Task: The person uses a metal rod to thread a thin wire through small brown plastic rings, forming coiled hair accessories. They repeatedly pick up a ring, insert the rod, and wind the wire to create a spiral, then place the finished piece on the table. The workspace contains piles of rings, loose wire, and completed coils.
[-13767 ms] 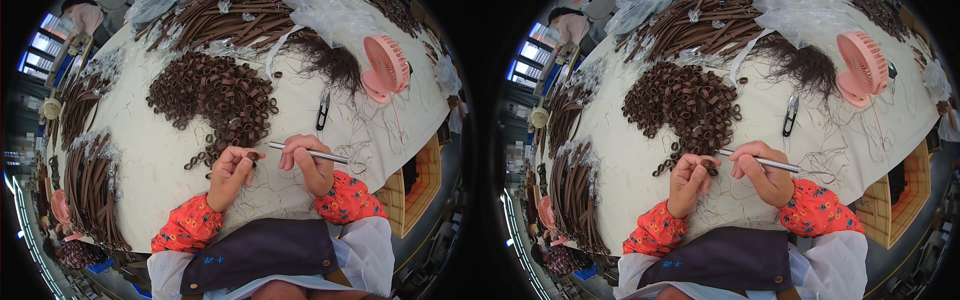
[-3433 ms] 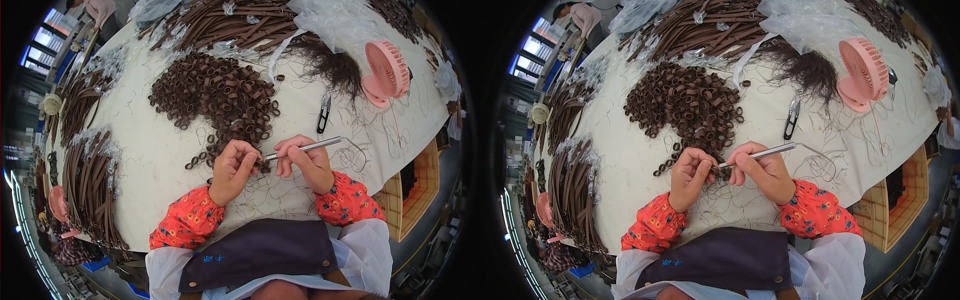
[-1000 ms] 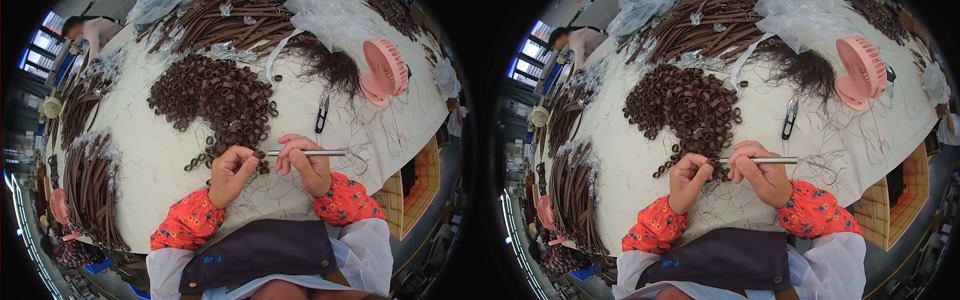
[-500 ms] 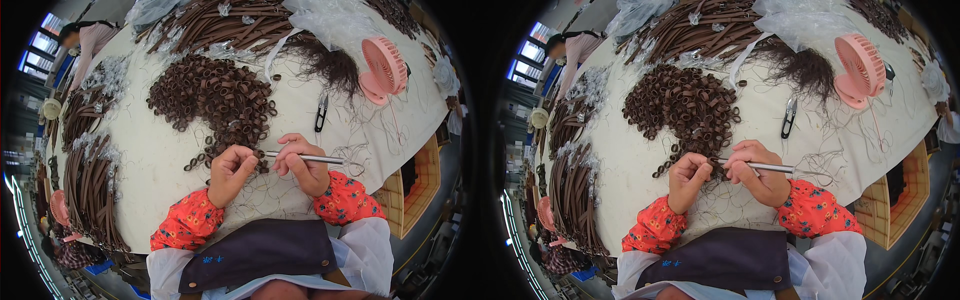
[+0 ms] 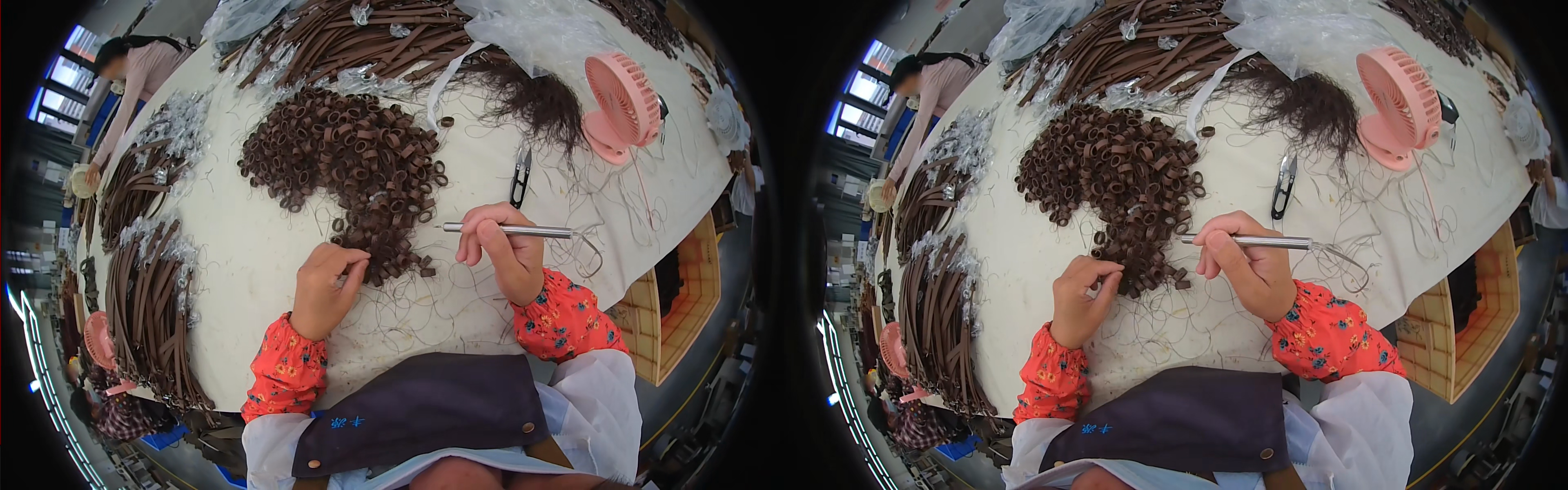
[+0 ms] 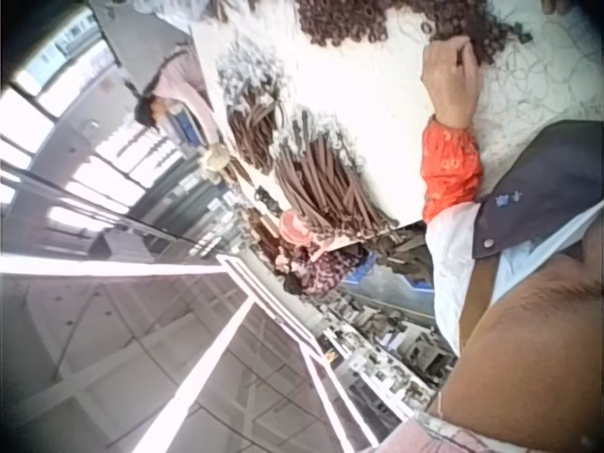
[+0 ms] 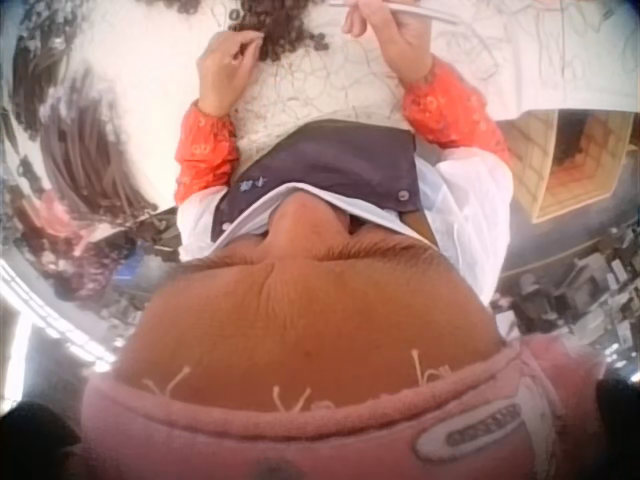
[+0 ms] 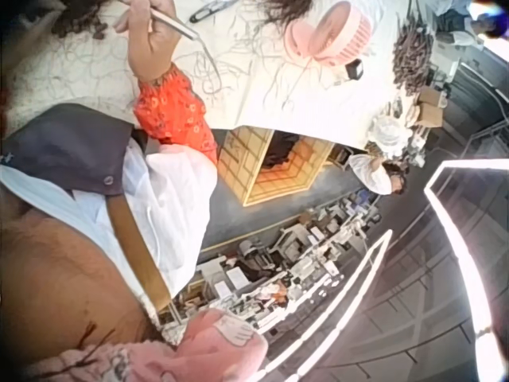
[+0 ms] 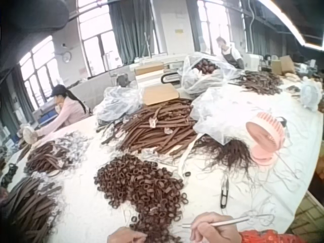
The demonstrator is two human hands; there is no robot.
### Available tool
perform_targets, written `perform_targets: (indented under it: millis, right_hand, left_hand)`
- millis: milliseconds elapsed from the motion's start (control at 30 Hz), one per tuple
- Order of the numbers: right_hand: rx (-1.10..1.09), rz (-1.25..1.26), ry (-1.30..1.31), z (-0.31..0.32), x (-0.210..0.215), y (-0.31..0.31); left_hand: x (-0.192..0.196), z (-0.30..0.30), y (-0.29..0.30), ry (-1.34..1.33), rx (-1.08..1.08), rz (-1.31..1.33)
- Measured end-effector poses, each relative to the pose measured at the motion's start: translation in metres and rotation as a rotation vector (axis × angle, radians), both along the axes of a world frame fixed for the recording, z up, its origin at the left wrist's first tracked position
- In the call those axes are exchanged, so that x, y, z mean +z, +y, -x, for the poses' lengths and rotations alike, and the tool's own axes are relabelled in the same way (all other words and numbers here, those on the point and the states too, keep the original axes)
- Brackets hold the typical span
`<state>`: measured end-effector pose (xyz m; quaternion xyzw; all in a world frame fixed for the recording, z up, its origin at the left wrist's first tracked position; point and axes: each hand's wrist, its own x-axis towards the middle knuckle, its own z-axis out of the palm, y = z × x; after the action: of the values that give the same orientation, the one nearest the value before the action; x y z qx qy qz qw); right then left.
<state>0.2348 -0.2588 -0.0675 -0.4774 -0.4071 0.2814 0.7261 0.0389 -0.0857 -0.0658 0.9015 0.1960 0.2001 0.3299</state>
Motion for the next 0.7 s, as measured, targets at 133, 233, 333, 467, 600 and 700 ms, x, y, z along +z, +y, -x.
perform_targets:
  millis: [133,233,333,467,600,700]
  right_hand:
    - [0.006,0.010,0.015,0.000,0.002,-0.001]
    - [0.013,0.021,0.010,0.000,0.002,0.000]
    - [0.002,0.033,0.003,0.000,0.002,-0.001]
    - [-0.013,0.034,-0.008,-0.001,0.002,-0.001]
    - [-0.006,0.030,-0.024,-0.001,0.001,0.000]
    - [0.008,0.180,-0.169,-0.001,0.006,0.000]
  left_hand:
    - [0.006,0.000,0.002,-0.047,0.084,-0.292]
    - [0.009,-0.010,-0.012,-0.025,0.064,-0.322]
    - [0.010,-0.028,-0.030,-0.007,-0.083,-0.357]
    - [-0.007,-0.039,-0.032,0.062,-0.152,-0.356]
    - [-0.011,-0.039,-0.031,0.018,-0.172,-0.252]
    - [-0.011,-0.040,-0.028,-0.141,-0.145,0.025]
